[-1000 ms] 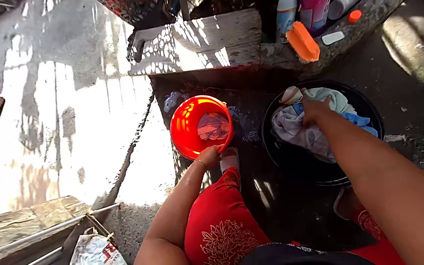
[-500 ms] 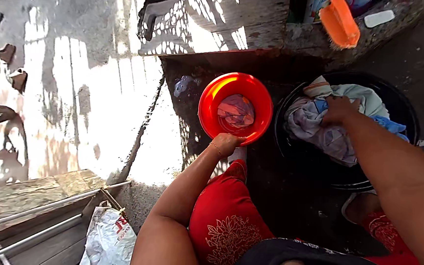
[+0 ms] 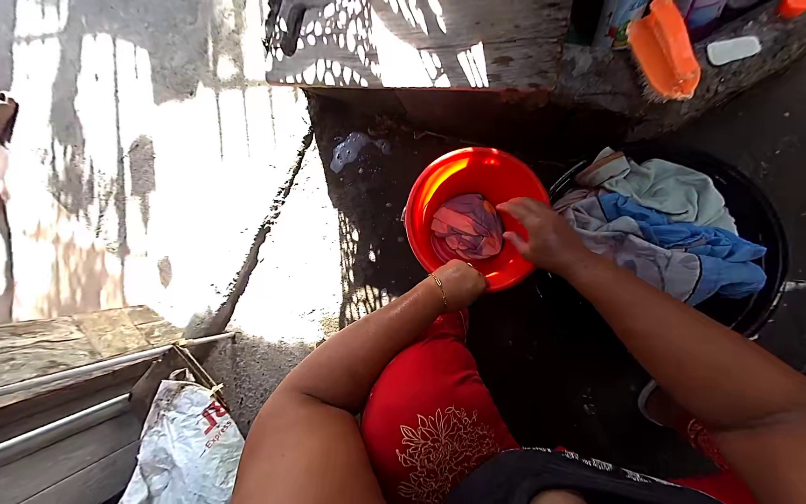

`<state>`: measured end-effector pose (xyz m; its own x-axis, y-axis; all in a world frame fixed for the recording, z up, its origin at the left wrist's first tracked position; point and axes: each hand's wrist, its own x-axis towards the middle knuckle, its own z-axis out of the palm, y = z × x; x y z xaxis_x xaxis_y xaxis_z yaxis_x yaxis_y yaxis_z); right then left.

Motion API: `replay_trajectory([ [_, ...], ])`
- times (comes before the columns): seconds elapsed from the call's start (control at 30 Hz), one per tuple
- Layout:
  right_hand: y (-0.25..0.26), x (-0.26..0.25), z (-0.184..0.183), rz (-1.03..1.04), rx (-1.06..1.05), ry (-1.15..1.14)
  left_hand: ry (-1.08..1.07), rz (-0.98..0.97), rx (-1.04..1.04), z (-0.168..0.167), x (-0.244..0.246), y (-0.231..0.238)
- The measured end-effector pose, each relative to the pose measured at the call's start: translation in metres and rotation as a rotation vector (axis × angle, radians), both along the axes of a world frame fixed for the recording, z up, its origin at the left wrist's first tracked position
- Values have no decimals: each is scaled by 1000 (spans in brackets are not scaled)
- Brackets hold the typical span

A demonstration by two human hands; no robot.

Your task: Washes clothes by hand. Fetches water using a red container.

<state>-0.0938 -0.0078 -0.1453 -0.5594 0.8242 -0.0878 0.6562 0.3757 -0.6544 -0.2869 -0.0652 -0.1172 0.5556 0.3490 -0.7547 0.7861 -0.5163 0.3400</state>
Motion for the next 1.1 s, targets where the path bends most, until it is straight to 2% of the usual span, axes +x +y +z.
replay_trajectory([
  [0.07,8,-36,-27,19,-306,-84,45,-41,-30,3,4,-1],
  [0.13,23,-57,-59,-178,-610,-111,43,-89,-33,4,7,-3],
  [0.17,28,-62,-73,-304,-683,-102,35,-112,-39,4,7,-4],
  [0.27,33,-72,-104,-484,-707,-84,-10,-162,-69,1,1,-8],
  [0.47,28,-89,-128,-505,-756,-58,-80,-140,-59,-10,-19,-10],
  [0.53,31,-96,-105,-475,-815,-145,-85,-127,-62,-8,-23,-11],
  [0.6,33,-104,-61,-382,-915,-306,-94,-124,-64,-8,-25,-12],
  [0.67,20,-106,-58,-302,-758,-418,-87,-141,-66,-8,-25,-14],
  [0.73,-6,-103,-93,-362,-406,-288,-92,-149,-60,-10,-25,-16],
  [0.8,18,-106,-70,-127,-754,-440,-94,-148,-64,-13,-25,-17],
  [0.83,20,-108,-74,-54,-807,-444,-84,-148,-73,-15,-26,-17],
  [0.97,-2,-113,-133,97,-795,-271,-72,-153,-53,-22,-28,-17],
  [1.03,-2,-116,-136,109,-806,-234,-62,-147,-65,-21,-28,-16],
  [1.1,0,-110,-117,71,-842,-137,-48,-121,-81,-22,-28,-14],
])
